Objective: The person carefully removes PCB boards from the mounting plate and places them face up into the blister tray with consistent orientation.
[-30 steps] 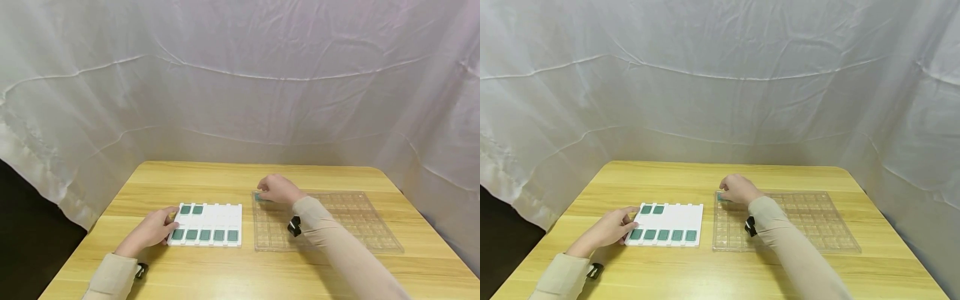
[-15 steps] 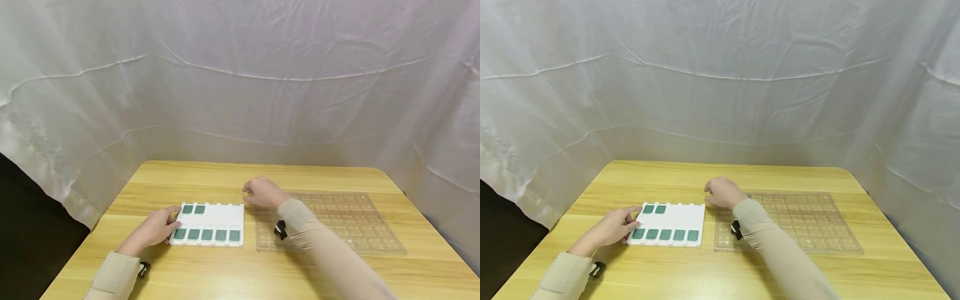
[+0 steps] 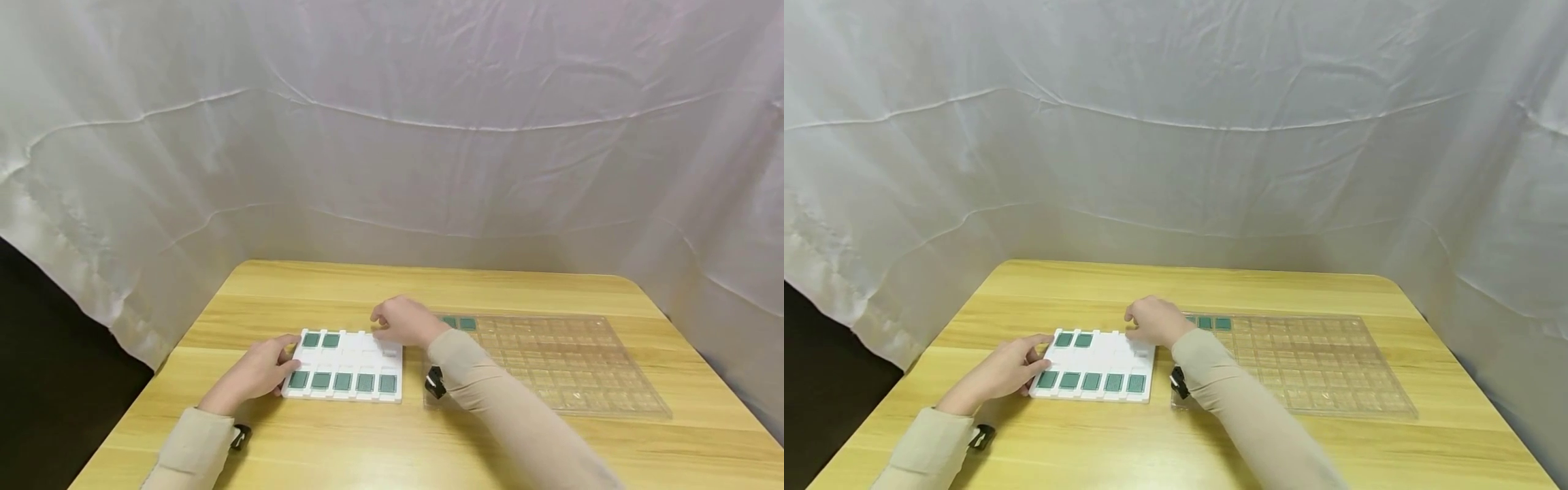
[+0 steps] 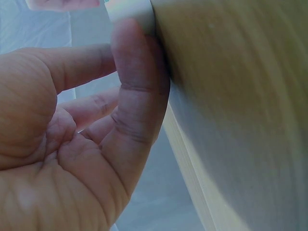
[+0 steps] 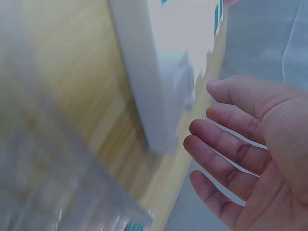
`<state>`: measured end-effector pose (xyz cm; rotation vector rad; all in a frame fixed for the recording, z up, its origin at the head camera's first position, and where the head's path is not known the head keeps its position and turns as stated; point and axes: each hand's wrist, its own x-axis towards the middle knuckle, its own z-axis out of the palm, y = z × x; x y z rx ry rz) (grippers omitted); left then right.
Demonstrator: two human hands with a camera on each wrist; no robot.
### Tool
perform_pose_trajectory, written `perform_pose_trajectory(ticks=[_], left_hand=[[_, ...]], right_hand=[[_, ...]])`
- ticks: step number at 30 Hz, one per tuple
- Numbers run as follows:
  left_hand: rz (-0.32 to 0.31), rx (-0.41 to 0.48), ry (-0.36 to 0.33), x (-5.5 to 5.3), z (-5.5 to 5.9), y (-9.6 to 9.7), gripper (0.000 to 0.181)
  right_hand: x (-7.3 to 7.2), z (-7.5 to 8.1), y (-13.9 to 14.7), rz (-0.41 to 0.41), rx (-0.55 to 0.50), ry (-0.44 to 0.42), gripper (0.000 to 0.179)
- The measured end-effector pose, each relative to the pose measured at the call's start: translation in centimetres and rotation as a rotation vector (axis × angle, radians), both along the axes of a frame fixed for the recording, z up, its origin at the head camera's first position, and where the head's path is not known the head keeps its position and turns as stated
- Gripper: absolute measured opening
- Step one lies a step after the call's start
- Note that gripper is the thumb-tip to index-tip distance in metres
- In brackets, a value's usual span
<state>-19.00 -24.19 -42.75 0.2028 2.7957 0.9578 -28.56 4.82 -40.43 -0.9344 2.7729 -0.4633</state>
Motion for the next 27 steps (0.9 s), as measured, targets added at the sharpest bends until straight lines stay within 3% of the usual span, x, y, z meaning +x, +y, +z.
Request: perform_pose_trajectory(ticks=[11,27], left_hand=[[-0.003,-0.009,0.005,0.0,0.0,0.0,0.056],[-0.001,0.011,-0.004,-0.1,0.0,0.0,0.055]], right_hand=[[0.9,-0.1,-3.0,0.061,0.041,0.015,0.039],[1.5,-0.5,-6.0,0.082,0.024,0.022,0.04]])
